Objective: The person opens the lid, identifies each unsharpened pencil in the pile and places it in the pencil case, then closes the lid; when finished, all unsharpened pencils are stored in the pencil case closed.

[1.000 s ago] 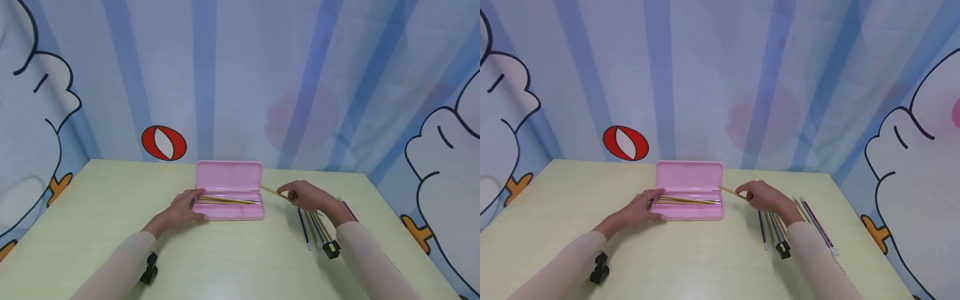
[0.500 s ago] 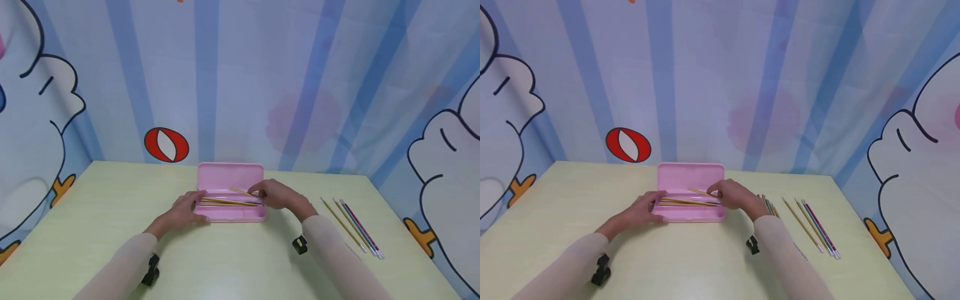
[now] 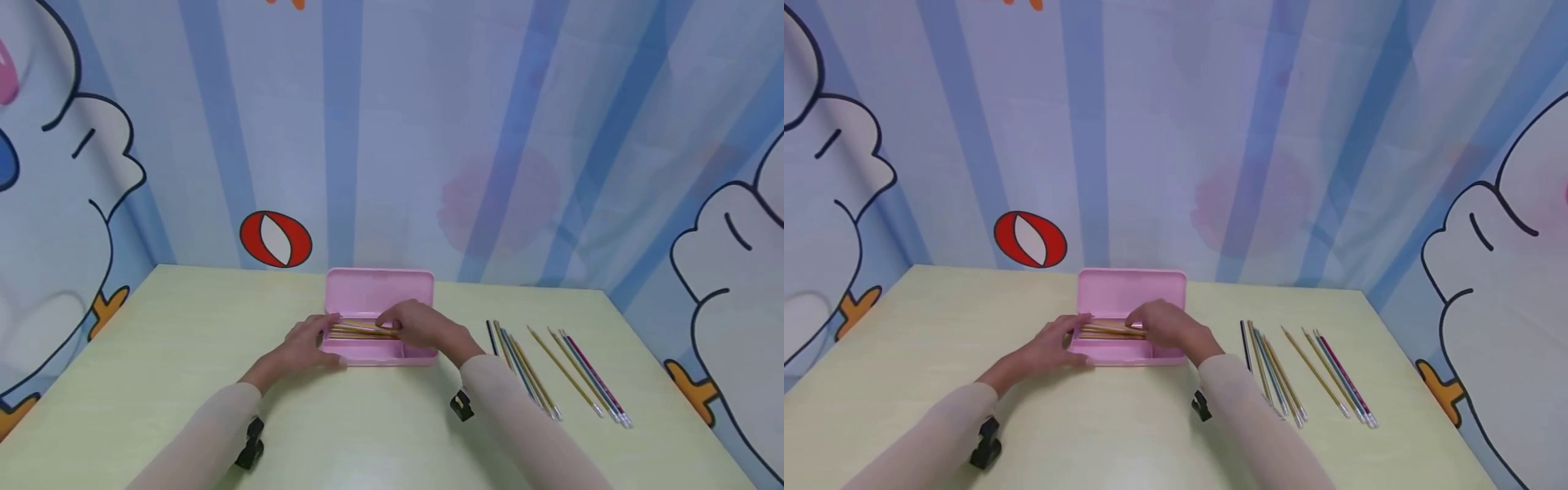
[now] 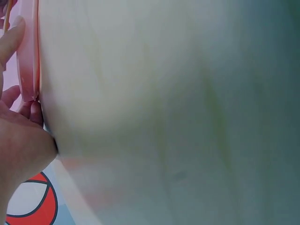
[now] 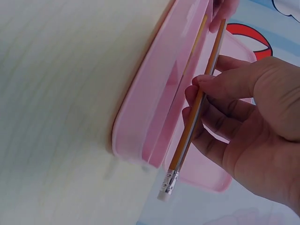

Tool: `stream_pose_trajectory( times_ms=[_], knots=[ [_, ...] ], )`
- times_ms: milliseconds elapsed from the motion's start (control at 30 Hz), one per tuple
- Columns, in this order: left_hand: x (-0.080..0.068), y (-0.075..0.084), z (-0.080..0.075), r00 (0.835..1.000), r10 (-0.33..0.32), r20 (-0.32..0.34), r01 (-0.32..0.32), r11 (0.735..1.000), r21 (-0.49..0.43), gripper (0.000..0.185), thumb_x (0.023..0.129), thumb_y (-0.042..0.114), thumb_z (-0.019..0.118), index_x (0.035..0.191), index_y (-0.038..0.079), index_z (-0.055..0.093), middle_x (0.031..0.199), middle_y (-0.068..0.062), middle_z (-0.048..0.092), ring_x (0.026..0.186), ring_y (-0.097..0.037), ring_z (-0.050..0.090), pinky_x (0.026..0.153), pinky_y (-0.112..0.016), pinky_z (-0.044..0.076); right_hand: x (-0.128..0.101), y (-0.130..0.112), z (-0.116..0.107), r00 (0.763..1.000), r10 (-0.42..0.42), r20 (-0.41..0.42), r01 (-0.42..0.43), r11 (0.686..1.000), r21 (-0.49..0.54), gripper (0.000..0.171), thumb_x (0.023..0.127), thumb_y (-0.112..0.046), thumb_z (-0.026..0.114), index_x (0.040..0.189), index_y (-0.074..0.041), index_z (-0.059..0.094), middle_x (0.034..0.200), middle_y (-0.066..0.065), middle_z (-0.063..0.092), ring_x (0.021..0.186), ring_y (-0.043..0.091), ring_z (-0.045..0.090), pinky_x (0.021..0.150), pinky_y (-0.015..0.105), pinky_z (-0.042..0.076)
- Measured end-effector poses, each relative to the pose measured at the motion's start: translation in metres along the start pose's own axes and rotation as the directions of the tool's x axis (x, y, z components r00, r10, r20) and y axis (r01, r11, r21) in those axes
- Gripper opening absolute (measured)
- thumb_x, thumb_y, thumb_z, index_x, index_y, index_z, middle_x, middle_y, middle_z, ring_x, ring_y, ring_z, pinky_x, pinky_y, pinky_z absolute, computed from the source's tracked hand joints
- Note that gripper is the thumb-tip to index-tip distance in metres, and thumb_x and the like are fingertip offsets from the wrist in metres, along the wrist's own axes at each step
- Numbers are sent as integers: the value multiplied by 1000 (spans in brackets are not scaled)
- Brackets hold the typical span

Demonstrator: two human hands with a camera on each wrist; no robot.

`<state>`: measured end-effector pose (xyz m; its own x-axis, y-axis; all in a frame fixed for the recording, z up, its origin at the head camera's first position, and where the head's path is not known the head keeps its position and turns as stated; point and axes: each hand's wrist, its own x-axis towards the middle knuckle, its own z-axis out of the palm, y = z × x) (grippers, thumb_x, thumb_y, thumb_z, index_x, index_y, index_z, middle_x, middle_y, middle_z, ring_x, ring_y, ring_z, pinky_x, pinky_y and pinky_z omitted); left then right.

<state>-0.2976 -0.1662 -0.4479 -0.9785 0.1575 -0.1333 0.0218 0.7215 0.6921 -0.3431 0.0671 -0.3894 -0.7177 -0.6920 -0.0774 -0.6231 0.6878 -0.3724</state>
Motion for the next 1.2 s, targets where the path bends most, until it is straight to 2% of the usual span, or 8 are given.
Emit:
stream_pose_trajectory(
  times_ms=[300, 533, 800, 867, 1067, 1200],
  knots=[
    [2, -1, 0, 1000, 11, -2, -11, 1000, 5, 85, 73, 36, 76, 144, 29, 30, 145, -4, 33, 131, -28, 27, 99, -58, 37, 11, -10, 7, 1000, -4, 30, 6, 999, -51, 41, 86, 7, 49, 117, -16, 65, 99, 0, 67, 77, 11, 52, 73, 22, 45],
    [3, -2, 1, 1000, 17, -4, -17, 1000, 18, 85, 73, 38, 76, 144, 30, 30, 146, -3, 34, 131, -28, 28, 100, -59, 35, 15, -9, 13, 998, 40, 41, -37, 998, -57, 41, 87, 5, 50, 118, -18, 64, 104, -1, 66, 83, 12, 53, 77, 22, 45],
    [2, -3, 2, 1000, 15, -6, -15, 1000, 10, 85, 73, 36, 77, 144, 29, 31, 145, -4, 34, 131, -30, 28, 101, -61, 32, 18, -9, 15, 999, 40, 24, -38, 997, -69, 41, 87, 6, 48, 116, -18, 66, 110, -1, 66, 94, 13, 57, 93, 29, 46],
    [2, -3, 2, 1000, 13, -3, -13, 1000, 5, 85, 73, 36, 77, 144, 28, 31, 145, -4, 34, 131, -30, 27, 102, -61, 30, 19, -8, 16, 999, 36, 20, -35, 997, -69, 41, 86, 7, 49, 115, -17, 66, 107, 0, 67, 92, 13, 57, 92, 29, 47],
    [3, -3, 3, 1000, 6, -4, -6, 1000, 0, 87, 72, 37, 77, 144, 29, 30, 145, -4, 34, 131, -29, 27, 102, -59, 32, 20, -6, 16, 1000, 24, -3, -24, 999, -23, 41, 84, 10, 47, 111, -13, 68, 90, 2, 66, 79, 14, 52, 76, 24, 45],
    [3, -3, 2, 1000, 6, -12, -6, 1000, 13, 87, 72, 37, 77, 144, 28, 29, 145, -5, 34, 131, -29, 28, 101, -58, 35, 17, -2, 12, 999, 23, -40, -22, 1000, 7, 35, 86, 7, 50, 109, -11, 69, 93, 2, 67, 78, 14, 51, 72, 24, 44]
  ],
)
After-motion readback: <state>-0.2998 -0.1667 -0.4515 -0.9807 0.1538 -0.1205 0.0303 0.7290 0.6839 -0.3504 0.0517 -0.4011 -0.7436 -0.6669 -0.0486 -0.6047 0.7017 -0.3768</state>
